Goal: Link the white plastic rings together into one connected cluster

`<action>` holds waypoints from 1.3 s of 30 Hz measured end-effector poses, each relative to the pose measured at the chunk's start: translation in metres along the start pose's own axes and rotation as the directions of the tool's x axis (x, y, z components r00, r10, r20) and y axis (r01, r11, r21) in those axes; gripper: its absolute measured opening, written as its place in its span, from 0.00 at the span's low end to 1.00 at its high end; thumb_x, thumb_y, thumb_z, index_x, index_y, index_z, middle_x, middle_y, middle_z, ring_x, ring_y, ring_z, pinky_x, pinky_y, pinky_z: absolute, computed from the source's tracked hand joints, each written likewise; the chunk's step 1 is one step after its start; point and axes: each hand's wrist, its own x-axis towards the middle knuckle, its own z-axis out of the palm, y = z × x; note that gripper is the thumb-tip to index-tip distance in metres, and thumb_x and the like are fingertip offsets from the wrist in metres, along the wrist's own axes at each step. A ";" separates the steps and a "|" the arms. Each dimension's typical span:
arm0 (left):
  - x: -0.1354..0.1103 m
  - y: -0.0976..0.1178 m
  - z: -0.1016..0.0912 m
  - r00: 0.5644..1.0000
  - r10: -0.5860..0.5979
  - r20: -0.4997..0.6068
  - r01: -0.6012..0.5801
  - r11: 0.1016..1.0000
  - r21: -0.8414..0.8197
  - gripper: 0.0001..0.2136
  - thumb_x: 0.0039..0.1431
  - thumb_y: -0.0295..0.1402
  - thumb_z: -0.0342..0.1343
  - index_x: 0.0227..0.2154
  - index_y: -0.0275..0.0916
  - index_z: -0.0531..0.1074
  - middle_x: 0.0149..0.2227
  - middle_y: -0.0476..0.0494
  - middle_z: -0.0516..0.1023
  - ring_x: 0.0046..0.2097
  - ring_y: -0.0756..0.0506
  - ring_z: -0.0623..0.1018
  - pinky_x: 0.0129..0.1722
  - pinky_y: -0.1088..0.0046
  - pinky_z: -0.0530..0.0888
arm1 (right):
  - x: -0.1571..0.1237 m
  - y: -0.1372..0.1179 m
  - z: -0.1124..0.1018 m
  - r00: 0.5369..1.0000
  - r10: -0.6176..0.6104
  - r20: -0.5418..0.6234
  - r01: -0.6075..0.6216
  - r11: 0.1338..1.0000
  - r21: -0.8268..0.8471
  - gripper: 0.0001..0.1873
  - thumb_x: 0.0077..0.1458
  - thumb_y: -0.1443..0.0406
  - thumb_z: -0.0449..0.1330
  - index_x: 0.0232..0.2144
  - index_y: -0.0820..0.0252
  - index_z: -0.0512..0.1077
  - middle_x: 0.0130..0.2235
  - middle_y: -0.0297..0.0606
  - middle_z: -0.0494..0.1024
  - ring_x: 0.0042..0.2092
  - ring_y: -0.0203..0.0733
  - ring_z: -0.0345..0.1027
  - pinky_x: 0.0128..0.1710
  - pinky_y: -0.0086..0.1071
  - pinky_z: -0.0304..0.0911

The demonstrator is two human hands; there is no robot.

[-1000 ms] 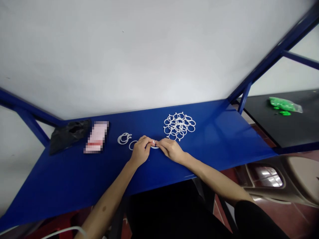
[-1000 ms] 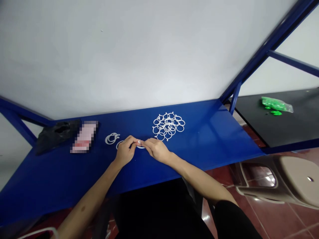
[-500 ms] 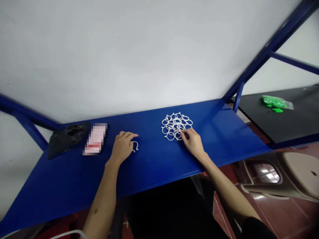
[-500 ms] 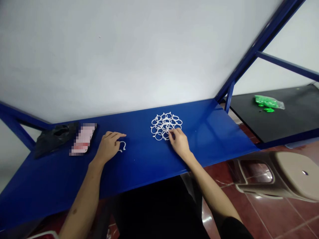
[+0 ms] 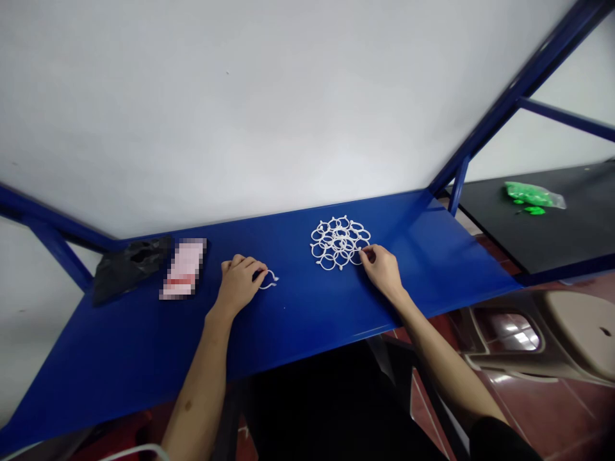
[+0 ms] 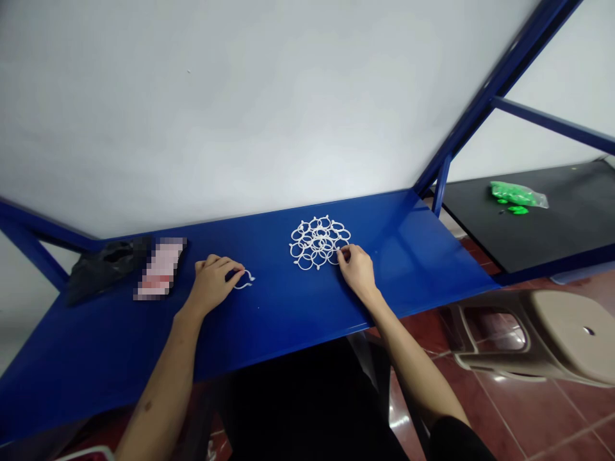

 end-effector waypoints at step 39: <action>0.000 0.068 0.021 0.983 0.016 -0.184 -0.096 0.895 -0.436 0.09 0.68 0.29 0.50 0.32 0.41 0.72 0.29 0.50 0.76 0.34 0.48 0.77 0.37 0.71 0.73 | -0.034 -0.084 0.079 0.643 -0.716 0.273 0.740 0.673 0.022 0.19 0.70 0.69 0.46 0.58 0.66 0.68 0.37 0.44 0.75 0.37 0.42 0.67 0.34 0.34 0.65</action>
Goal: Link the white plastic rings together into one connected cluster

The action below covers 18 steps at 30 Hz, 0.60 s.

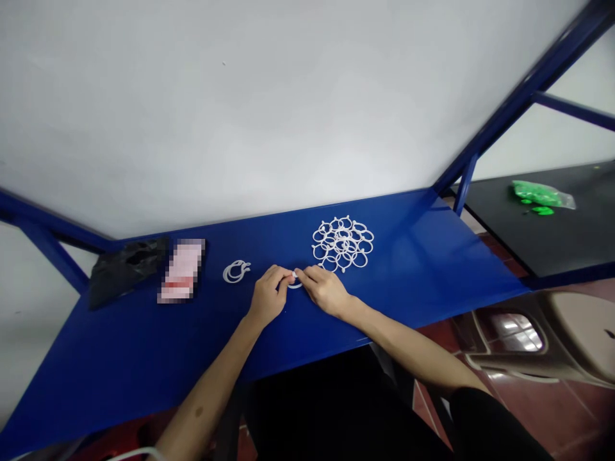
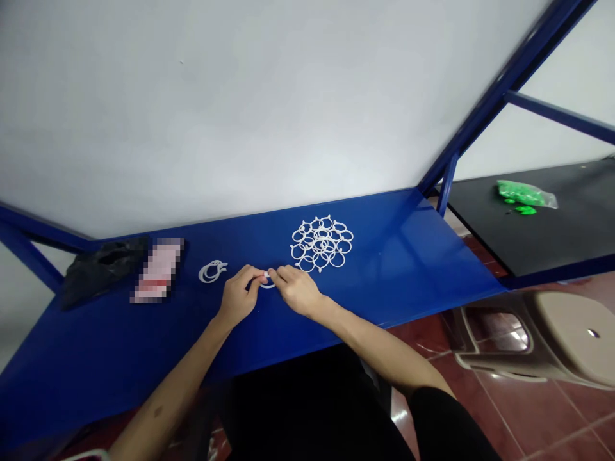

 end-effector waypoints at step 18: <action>0.004 -0.056 -0.058 0.948 -0.272 -0.163 0.312 0.705 0.636 0.19 0.57 0.26 0.51 0.51 0.38 0.76 0.48 0.32 0.78 0.50 0.30 0.71 0.45 0.51 0.68 | -0.039 0.093 -0.074 0.762 0.592 -0.264 -0.542 0.805 0.242 0.17 0.65 0.60 0.54 0.47 0.61 0.78 0.35 0.42 0.76 0.33 0.42 0.70 0.38 0.36 0.67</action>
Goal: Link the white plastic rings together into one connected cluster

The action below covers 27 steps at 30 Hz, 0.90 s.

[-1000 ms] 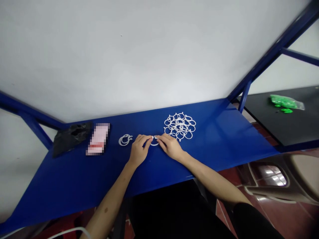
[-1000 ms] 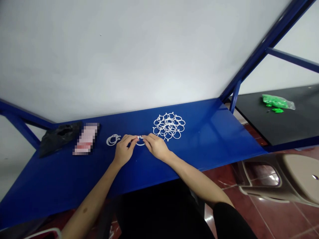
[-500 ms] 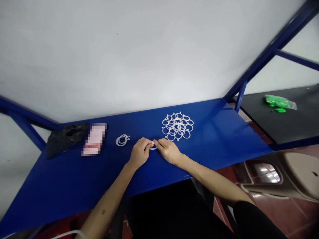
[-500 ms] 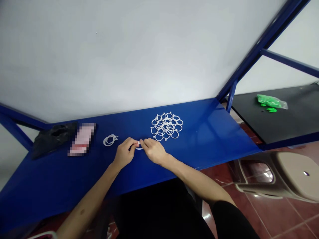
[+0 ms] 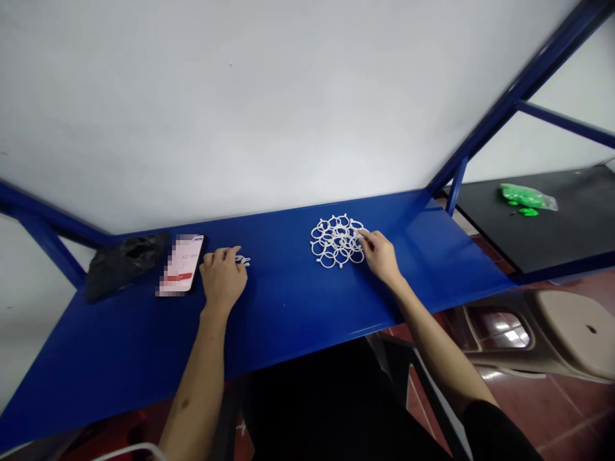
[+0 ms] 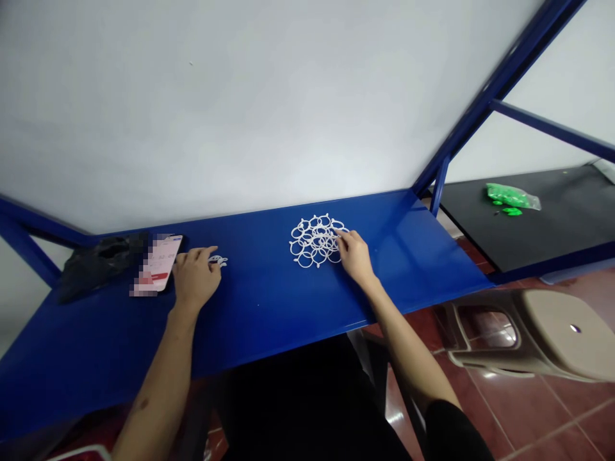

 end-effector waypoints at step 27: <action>0.006 0.000 -0.008 0.974 -0.166 -0.153 0.157 0.985 -0.070 0.13 0.65 0.38 0.49 0.36 0.39 0.77 0.39 0.35 0.79 0.46 0.33 0.72 0.45 0.56 0.65 | -0.004 0.023 -0.015 0.972 0.166 -0.169 -0.164 0.986 0.024 0.15 0.63 0.56 0.55 0.36 0.60 0.77 0.36 0.42 0.79 0.34 0.42 0.70 0.39 0.37 0.67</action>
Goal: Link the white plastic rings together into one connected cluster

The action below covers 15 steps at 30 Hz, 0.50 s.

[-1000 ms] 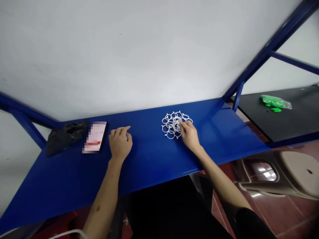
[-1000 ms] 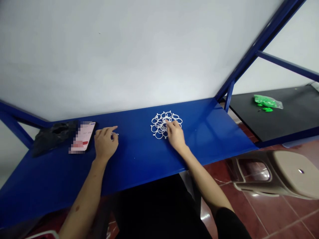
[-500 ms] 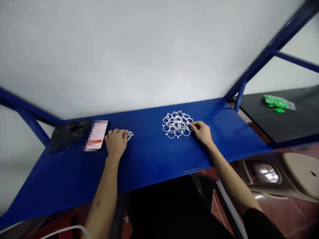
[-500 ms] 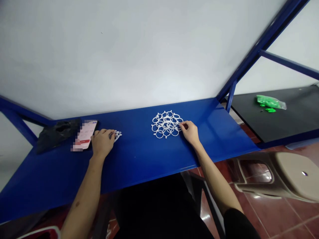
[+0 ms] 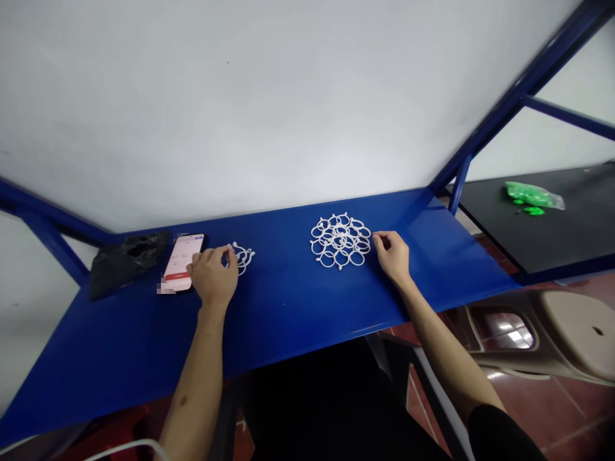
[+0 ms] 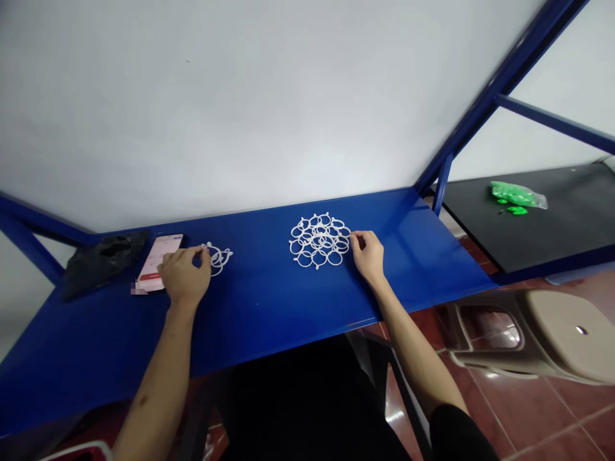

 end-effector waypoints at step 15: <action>-0.029 0.046 0.017 0.933 0.353 -0.061 -0.355 0.885 -0.301 0.07 0.65 0.33 0.54 0.31 0.42 0.72 0.25 0.48 0.76 0.31 0.44 0.74 0.42 0.63 0.66 | -0.054 -0.128 0.094 0.743 -0.462 0.484 0.254 0.864 0.434 0.18 0.66 0.58 0.59 0.54 0.59 0.67 0.42 0.40 0.78 0.38 0.39 0.74 0.40 0.34 0.71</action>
